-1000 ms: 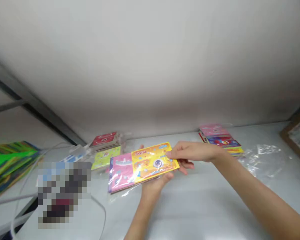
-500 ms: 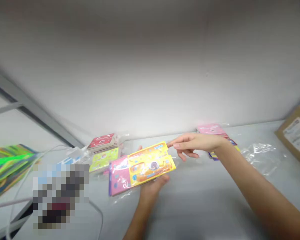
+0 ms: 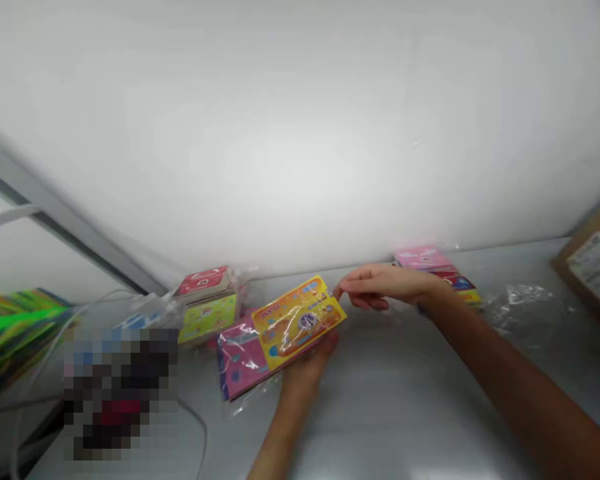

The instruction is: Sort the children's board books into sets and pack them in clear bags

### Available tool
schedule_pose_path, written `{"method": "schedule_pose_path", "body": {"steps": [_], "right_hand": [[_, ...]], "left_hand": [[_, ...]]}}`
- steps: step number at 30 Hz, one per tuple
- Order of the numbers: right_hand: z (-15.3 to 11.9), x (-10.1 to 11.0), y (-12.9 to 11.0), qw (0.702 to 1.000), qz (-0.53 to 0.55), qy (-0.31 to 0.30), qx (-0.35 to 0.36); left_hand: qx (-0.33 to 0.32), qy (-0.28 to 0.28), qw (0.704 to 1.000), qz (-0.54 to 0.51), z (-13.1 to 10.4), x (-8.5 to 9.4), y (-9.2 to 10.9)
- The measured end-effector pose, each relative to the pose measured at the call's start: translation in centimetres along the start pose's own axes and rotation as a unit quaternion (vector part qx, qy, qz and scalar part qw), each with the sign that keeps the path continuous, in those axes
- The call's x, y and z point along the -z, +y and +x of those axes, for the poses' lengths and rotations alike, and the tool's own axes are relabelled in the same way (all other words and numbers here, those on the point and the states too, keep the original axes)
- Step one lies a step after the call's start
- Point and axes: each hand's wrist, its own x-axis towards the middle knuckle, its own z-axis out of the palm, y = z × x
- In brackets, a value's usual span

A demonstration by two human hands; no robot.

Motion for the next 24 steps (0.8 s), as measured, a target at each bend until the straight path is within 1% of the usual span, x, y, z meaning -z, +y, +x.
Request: {"method": "schedule_pose_path", "body": {"steps": [2,3,5,10,12,14,17,20,22,24], "right_hand": [[0.0,0.0,-0.2,0.999,0.017,0.049,0.012],[0.1,-0.2,-0.2,0.998,0.020,0.065,0.014],[0.4,-0.5,-0.2,0.997,0.022,0.074,0.012],[1.7,-1.7,0.4,0.997,0.052,0.058,0.008],[2.0,-2.0,0.6,0.997,0.063,0.044,0.011],[2.1,-2.2,0.8,0.997,0.065,0.025,0.017],[2.1,-2.4,0.8,0.999,0.049,0.011,0.021],[2.0,-2.5,0.6,1.000,0.023,0.004,0.021],[2.0,-2.5,0.5,0.999,0.012,-0.015,0.028],[1.9,-2.5,0.4,0.999,0.007,-0.033,0.033]], "left_hand": [[0.016,0.005,1.000,0.002,0.0,-0.1,0.0],[0.022,0.007,1.000,0.001,0.0,-0.1,-0.1],[0.035,0.011,0.999,0.001,0.0,-0.2,-0.3],[0.071,0.031,0.997,0.021,0.0,-0.5,-0.7],[0.073,0.026,0.997,0.018,-0.2,-0.5,-0.6],[0.066,-0.004,0.998,0.010,-0.3,-0.6,-0.4],[0.051,-0.044,0.998,0.001,-0.4,-0.7,-0.2],[0.033,-0.049,0.998,0.004,-0.3,-0.7,-0.2],[0.015,-0.058,0.998,0.014,-0.2,-0.7,-0.4],[0.000,-0.052,0.999,0.014,0.0,-0.7,-0.6]]}}
